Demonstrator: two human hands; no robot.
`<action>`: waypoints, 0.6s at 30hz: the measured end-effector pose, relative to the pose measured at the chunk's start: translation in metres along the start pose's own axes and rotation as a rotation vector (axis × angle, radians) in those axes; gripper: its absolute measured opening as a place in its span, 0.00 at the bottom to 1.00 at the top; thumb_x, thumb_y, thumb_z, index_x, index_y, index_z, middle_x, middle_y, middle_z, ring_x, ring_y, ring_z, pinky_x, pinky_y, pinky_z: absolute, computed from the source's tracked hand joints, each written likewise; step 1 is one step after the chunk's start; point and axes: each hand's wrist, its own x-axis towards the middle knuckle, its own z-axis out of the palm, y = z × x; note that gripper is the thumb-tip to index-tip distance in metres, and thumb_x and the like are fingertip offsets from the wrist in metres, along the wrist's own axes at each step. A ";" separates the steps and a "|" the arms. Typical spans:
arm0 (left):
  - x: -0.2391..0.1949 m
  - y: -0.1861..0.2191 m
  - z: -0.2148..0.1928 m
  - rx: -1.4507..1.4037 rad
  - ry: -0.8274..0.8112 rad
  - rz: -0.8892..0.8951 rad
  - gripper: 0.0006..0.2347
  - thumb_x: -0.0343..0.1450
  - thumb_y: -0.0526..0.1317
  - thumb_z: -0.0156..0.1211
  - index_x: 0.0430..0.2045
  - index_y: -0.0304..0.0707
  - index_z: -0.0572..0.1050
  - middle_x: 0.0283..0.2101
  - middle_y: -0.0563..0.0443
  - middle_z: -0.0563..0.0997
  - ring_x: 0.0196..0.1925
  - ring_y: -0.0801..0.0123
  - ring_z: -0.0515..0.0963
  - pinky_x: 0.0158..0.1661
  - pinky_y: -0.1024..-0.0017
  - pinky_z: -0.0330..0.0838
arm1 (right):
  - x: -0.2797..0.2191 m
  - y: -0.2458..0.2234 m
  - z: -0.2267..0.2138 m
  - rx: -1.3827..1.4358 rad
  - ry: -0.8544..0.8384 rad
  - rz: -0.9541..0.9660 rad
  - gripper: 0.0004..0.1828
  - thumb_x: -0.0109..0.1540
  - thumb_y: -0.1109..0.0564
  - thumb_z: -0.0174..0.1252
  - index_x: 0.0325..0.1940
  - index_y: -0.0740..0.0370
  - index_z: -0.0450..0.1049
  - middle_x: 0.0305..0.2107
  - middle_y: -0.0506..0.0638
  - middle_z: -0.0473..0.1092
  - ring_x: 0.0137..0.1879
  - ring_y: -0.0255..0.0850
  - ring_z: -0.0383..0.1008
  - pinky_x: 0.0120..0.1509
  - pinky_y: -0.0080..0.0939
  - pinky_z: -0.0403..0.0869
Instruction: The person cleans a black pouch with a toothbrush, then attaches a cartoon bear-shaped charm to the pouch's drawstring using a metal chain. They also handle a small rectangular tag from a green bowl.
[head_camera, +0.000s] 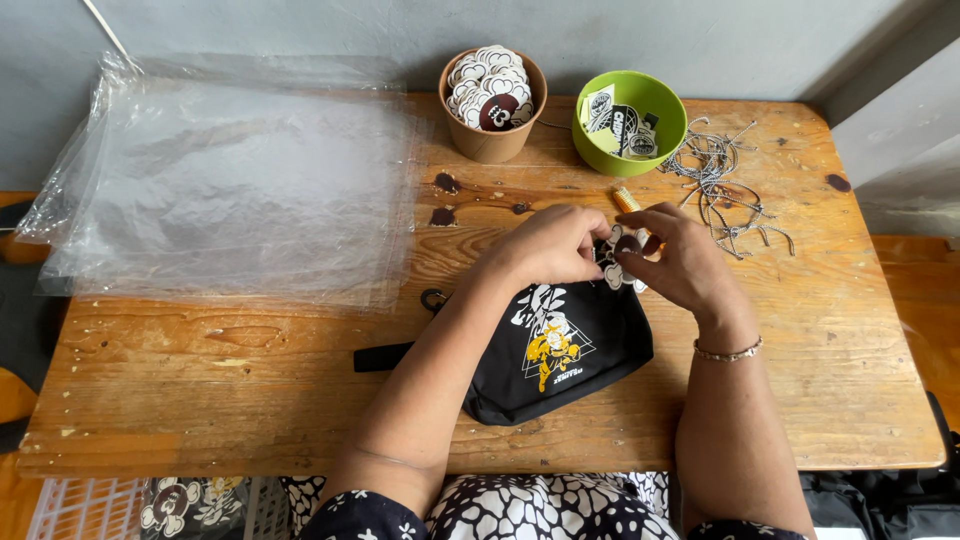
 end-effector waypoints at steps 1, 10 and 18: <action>-0.006 0.011 -0.002 0.003 -0.003 0.002 0.19 0.61 0.43 0.72 0.47 0.48 0.79 0.28 0.61 0.86 0.36 0.71 0.85 0.40 0.74 0.78 | 0.000 0.006 0.001 0.001 0.004 0.003 0.25 0.53 0.58 0.69 0.55 0.66 0.80 0.41 0.65 0.74 0.38 0.53 0.77 0.39 0.53 0.74; -0.047 0.071 -0.004 0.428 -0.078 -0.308 0.39 0.52 0.47 0.84 0.54 0.28 0.69 0.51 0.32 0.70 0.56 0.39 0.74 0.48 0.42 0.79 | -0.005 0.026 -0.017 0.066 -0.052 0.200 0.17 0.59 0.59 0.66 0.52 0.64 0.81 0.28 0.54 0.77 0.29 0.40 0.71 0.34 0.41 0.70; -0.034 0.055 0.019 0.455 -0.049 -0.304 0.43 0.48 0.39 0.88 0.53 0.18 0.64 0.50 0.27 0.70 0.56 0.28 0.73 0.46 0.33 0.74 | -0.012 0.026 -0.023 0.303 -0.272 0.291 0.15 0.56 0.65 0.64 0.48 0.65 0.82 0.22 0.53 0.76 0.26 0.36 0.71 0.27 0.34 0.69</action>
